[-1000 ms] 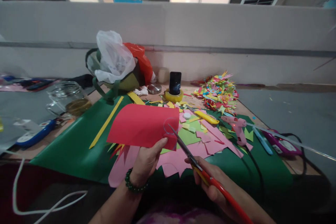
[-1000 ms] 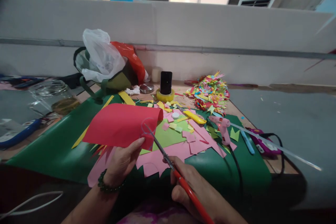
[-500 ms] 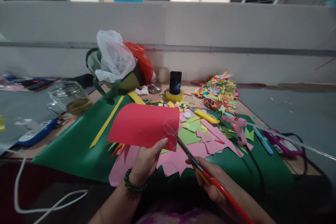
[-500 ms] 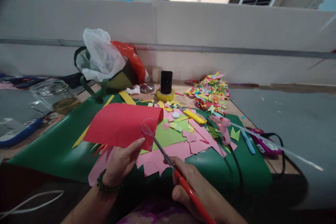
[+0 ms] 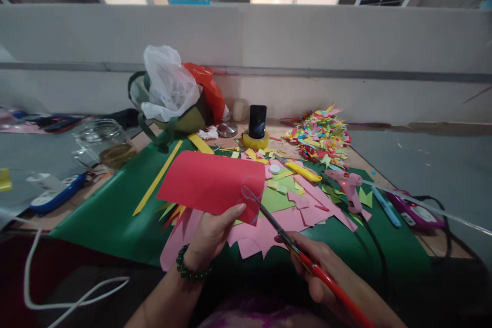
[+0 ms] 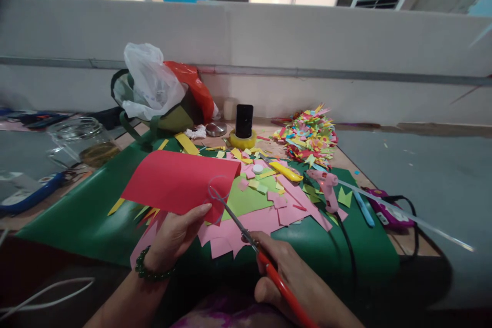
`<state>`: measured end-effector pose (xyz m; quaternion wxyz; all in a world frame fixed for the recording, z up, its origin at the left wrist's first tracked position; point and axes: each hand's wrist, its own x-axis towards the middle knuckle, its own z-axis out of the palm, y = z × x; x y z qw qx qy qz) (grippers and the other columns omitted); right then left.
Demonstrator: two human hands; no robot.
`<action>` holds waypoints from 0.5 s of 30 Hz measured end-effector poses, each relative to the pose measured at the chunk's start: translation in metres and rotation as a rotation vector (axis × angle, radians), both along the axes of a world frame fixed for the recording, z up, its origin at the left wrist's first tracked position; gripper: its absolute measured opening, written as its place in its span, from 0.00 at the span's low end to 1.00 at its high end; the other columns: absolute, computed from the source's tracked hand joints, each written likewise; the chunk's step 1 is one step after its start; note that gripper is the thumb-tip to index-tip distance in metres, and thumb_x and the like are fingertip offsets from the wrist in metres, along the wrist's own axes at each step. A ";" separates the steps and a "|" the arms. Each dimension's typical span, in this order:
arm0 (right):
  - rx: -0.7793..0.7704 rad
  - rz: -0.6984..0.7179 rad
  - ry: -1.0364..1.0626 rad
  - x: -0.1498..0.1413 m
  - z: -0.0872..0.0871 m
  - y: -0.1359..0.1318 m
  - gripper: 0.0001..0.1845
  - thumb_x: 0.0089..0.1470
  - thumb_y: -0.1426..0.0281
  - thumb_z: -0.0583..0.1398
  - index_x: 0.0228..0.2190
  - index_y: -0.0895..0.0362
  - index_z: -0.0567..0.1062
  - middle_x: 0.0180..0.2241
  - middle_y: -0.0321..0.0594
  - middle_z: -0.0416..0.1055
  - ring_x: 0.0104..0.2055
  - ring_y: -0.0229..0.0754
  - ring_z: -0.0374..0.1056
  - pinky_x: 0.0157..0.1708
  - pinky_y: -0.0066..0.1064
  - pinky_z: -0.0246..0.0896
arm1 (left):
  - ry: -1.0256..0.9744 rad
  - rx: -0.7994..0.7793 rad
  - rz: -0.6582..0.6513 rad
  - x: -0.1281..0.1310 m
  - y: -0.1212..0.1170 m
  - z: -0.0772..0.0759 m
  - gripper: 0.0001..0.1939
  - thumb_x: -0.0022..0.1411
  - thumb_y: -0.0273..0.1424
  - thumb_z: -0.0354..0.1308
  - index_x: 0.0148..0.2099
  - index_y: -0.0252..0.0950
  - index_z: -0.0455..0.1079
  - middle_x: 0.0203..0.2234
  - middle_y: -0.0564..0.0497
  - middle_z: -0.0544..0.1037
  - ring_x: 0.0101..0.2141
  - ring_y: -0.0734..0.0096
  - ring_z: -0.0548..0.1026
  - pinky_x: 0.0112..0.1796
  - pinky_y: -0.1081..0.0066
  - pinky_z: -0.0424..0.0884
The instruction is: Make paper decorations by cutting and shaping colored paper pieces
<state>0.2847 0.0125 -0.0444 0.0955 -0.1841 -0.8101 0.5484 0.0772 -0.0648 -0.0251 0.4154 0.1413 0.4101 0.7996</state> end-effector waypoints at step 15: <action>0.045 -0.009 -0.047 0.011 -0.006 0.009 0.50 0.34 0.28 0.49 0.44 0.54 0.73 0.26 0.35 0.62 0.28 0.40 0.56 0.24 0.28 0.52 | 0.346 -0.152 -0.209 -0.025 -0.008 -0.002 0.13 0.43 0.32 0.71 0.33 0.34 0.77 0.34 0.45 0.81 0.38 0.56 0.77 0.41 0.63 0.73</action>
